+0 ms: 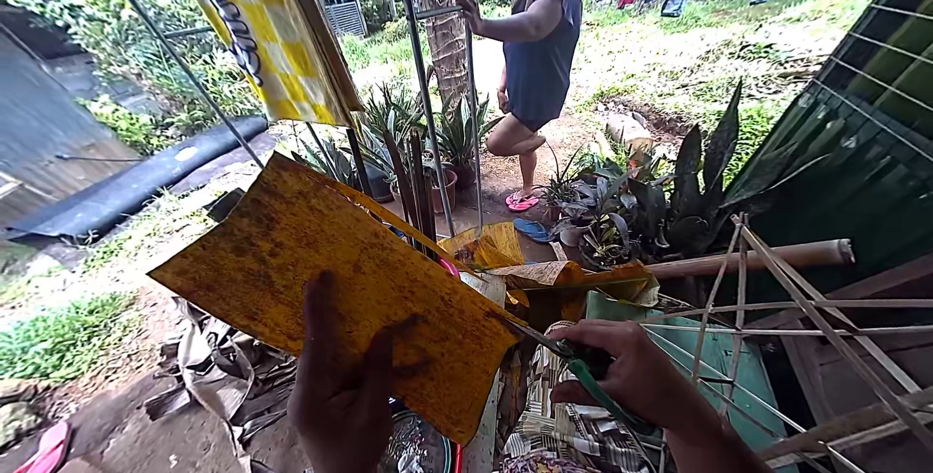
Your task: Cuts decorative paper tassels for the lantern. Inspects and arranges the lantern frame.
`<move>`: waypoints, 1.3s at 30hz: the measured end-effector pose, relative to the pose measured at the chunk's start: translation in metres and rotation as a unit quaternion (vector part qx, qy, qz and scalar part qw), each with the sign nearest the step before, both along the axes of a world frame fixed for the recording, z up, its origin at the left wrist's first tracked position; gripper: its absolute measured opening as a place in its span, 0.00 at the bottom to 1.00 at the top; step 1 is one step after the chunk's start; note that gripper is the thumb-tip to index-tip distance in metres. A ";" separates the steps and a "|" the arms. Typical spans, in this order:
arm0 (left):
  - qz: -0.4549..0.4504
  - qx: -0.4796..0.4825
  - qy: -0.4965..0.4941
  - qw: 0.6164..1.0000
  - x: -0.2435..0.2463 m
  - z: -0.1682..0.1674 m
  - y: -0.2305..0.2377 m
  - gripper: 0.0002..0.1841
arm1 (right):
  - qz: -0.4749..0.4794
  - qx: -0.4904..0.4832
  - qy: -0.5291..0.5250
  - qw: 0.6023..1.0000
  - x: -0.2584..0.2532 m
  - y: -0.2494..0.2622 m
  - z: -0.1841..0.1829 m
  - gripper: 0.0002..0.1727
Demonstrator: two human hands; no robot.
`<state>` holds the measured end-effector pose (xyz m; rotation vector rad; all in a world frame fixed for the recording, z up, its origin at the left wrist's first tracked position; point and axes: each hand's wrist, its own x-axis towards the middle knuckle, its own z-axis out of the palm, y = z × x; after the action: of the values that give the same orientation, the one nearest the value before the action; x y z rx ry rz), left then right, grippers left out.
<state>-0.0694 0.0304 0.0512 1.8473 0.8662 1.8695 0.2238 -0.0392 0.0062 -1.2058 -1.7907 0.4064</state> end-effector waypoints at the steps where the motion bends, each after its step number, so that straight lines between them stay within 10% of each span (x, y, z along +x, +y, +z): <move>1: -0.004 0.003 0.001 1.000 0.000 0.000 0.000 0.41 | 0.004 -0.003 0.002 1.000 -0.001 0.000 0.000 0.34; 39: -0.116 0.020 0.048 0.992 0.009 -0.007 -0.011 0.37 | 0.050 -0.047 0.124 0.990 -0.028 0.002 0.002 0.25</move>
<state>-0.0604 0.0194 0.0446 1.9813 0.6179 1.6797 0.1961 -0.0371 0.0079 -1.0807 -1.6347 0.6769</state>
